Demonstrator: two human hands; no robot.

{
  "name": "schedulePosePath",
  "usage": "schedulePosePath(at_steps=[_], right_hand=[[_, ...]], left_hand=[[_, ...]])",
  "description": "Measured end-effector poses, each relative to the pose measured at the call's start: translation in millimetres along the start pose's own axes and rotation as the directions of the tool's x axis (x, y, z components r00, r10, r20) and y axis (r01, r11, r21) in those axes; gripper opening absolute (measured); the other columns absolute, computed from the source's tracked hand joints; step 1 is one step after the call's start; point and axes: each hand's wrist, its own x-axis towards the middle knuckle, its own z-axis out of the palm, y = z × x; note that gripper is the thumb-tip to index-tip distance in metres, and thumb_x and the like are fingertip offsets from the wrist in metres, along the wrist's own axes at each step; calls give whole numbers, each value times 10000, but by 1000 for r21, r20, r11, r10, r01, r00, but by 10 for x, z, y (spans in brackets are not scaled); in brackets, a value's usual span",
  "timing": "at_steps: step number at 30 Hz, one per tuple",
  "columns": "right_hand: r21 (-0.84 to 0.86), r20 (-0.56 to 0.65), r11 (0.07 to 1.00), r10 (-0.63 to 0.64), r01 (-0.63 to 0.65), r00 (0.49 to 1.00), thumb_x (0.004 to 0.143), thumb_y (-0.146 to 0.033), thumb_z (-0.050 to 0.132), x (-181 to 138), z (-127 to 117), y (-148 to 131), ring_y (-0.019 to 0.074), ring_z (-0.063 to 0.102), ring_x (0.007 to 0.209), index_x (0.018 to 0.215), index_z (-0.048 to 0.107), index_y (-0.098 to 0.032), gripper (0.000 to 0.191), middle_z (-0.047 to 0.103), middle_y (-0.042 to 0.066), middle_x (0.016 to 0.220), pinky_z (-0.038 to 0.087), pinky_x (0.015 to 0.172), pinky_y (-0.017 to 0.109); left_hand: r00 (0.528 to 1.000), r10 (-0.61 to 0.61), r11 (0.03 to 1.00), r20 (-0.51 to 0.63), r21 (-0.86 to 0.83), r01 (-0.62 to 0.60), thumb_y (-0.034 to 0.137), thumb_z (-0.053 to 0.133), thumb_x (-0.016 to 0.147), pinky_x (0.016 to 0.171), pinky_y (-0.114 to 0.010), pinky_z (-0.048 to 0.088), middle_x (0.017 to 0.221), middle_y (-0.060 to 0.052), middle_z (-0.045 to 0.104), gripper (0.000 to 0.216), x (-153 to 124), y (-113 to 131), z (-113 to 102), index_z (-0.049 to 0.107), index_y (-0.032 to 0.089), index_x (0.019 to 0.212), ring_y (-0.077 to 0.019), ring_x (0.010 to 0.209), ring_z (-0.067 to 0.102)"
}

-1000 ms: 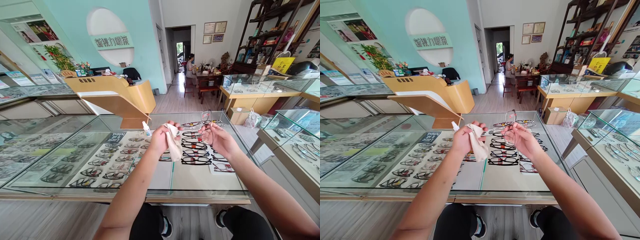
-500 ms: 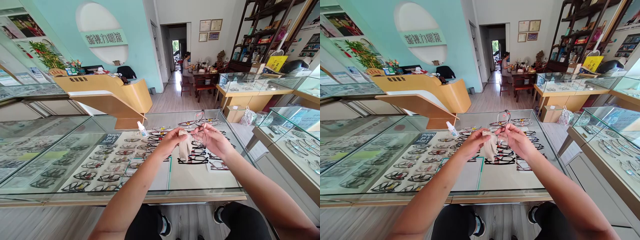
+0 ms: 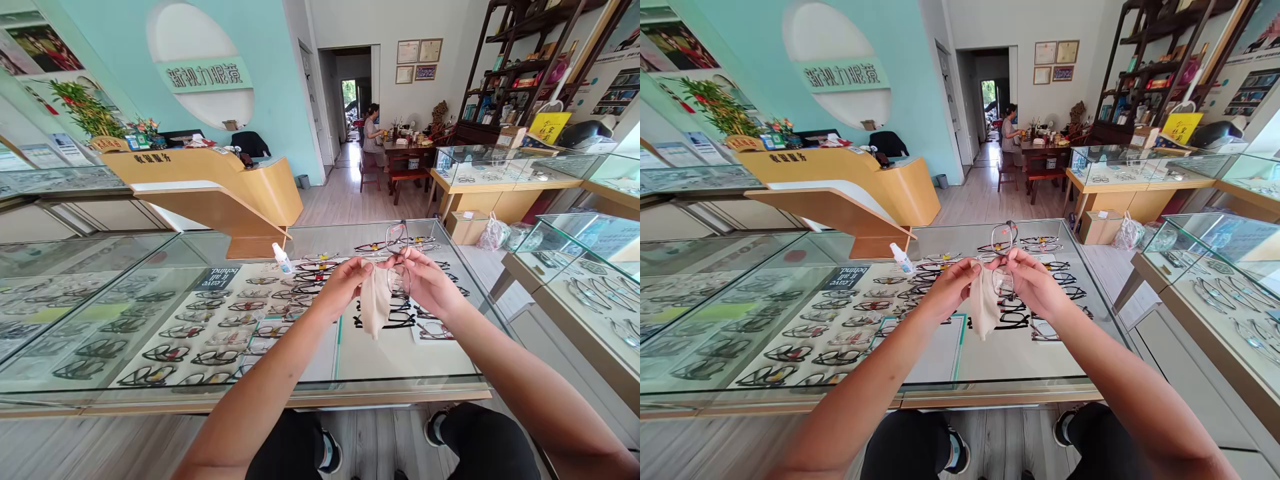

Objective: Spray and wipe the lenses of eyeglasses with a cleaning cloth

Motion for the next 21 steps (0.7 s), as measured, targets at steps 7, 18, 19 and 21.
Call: schedulePosePath(at_steps=[7, 18, 19, 21], right_hand=[[-16, 34, 1000, 2, -1, 999, 920, -398, 853, -32, 16, -41, 288, 741, 1147, 996, 697, -293, 203, 798, 19, 1047, 540, 987, 430], [-91, 62, 996, -17, 23, 998, 950, -402, 830, -23, 18, -16, 276, 726, 1154, 967, 694, -283, 182, 789, 36, 1026, 517, 983, 420], [-90, 53, 996, -15, 20, 998, 942, -406, 835, -24, 27, -25, 279, 727, 1157, 956, 686, -280, 196, 794, 40, 1029, 518, 987, 423], [-90, 37, 996, -11, 14, 999, 931, -413, 843, -27, 42, -42, 279, 727, 1153, 938, 673, -274, 219, 801, 46, 1036, 519, 983, 421]], left_hand=[[994, -14, 998, -105, -60, 7, 597, 1015, 678, 650, -227, 501, 817, 8, 670, 593, 46, -40, -41, 663, 176, 904, -120, 708, 621], [996, -85, 988, -6, -131, 83, 561, 993, 737, 664, -258, 531, 872, -14, 713, 520, 41, -71, -6, 698, 191, 953, -151, 739, 670], [996, -89, 985, -1, -149, 88, 551, 996, 735, 675, -263, 538, 902, -21, 728, 520, 42, -72, -3, 690, 194, 959, -159, 758, 682], [996, -89, 982, 15, -164, 90, 563, 986, 744, 695, -271, 545, 972, -39, 749, 539, 43, -68, 5, 669, 199, 984, -168, 797, 698]])
